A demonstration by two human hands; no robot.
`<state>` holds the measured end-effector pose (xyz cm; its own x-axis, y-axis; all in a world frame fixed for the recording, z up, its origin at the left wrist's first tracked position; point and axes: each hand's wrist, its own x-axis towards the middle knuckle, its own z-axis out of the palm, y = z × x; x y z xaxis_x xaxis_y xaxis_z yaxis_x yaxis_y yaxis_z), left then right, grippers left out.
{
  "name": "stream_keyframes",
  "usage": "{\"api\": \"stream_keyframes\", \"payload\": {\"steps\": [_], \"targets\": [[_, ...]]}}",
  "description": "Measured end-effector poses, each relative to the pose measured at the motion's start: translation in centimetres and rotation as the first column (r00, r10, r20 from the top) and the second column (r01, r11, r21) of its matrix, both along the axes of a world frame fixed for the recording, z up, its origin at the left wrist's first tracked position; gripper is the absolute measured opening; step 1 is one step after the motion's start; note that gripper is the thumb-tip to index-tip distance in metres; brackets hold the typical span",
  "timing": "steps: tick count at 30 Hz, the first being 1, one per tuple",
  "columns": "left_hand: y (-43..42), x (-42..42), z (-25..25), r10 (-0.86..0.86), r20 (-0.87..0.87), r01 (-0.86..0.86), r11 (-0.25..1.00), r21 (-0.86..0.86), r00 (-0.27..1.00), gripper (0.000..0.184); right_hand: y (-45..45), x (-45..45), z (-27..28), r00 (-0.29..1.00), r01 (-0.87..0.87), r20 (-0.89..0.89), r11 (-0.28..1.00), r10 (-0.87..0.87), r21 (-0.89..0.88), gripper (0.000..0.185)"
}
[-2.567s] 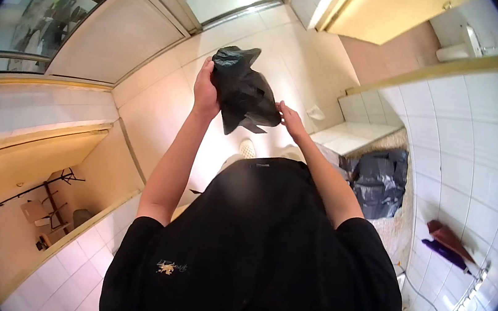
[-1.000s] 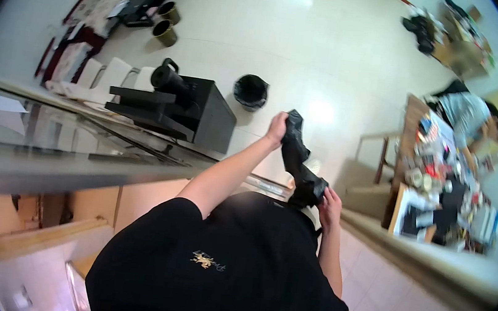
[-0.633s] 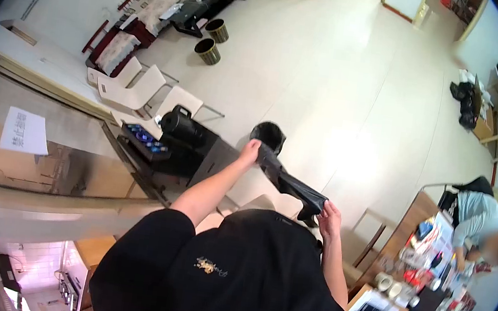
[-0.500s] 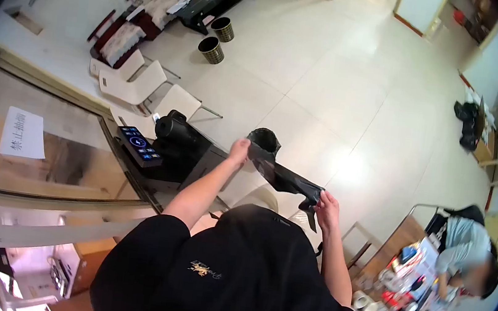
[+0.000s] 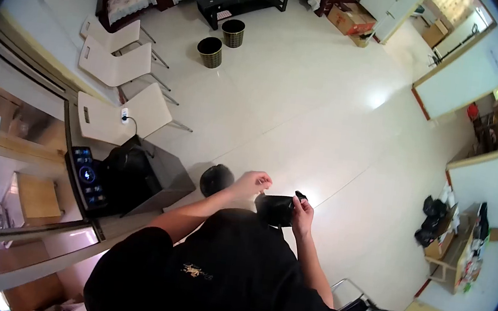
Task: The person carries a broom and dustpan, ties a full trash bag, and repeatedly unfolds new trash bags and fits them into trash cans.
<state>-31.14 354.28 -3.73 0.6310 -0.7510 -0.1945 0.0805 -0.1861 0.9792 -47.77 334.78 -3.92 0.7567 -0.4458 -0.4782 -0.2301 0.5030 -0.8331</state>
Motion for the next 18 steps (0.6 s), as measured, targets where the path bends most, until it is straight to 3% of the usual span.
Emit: {"api": "stream_keyframes", "payload": {"steps": [2,3,7,10,15,18], "targets": [[-4.7,3.3,0.8,-0.056,-0.119,0.055,0.998,-0.005,0.991,0.019,-3.0,5.7,3.3,0.998,-0.056,-0.036,0.998,0.055,-0.038,0.023],[-6.9,5.6,2.1,-0.117,-0.065,0.117,0.993,0.006,0.991,0.021,-4.8,8.2,3.1,0.995,-0.096,-0.02,0.989,0.095,-0.109,0.02],[-14.9,14.4,3.0,-0.211,0.07,0.214,0.976,-0.042,0.975,0.024,-10.0,17.0,4.2,0.994,-0.098,0.026,0.988,0.102,-0.117,0.016],[-19.7,20.5,3.9,-0.235,0.132,0.238,0.971,-0.003,0.963,0.025,-14.3,23.0,2.6,0.991,-0.077,0.103,0.996,0.081,-0.047,0.018],[-27.7,30.9,2.5,-0.127,0.097,0.123,0.991,0.051,0.987,0.025,-23.1,35.8,1.5,0.984,-0.166,0.073,0.985,0.162,0.052,0.022],[-31.8,37.8,2.7,-0.037,0.108,0.028,0.996,0.089,0.994,0.024,-28.5,44.7,0.4,0.959,-0.27,0.089,0.963,0.268,0.009,0.024]]}}
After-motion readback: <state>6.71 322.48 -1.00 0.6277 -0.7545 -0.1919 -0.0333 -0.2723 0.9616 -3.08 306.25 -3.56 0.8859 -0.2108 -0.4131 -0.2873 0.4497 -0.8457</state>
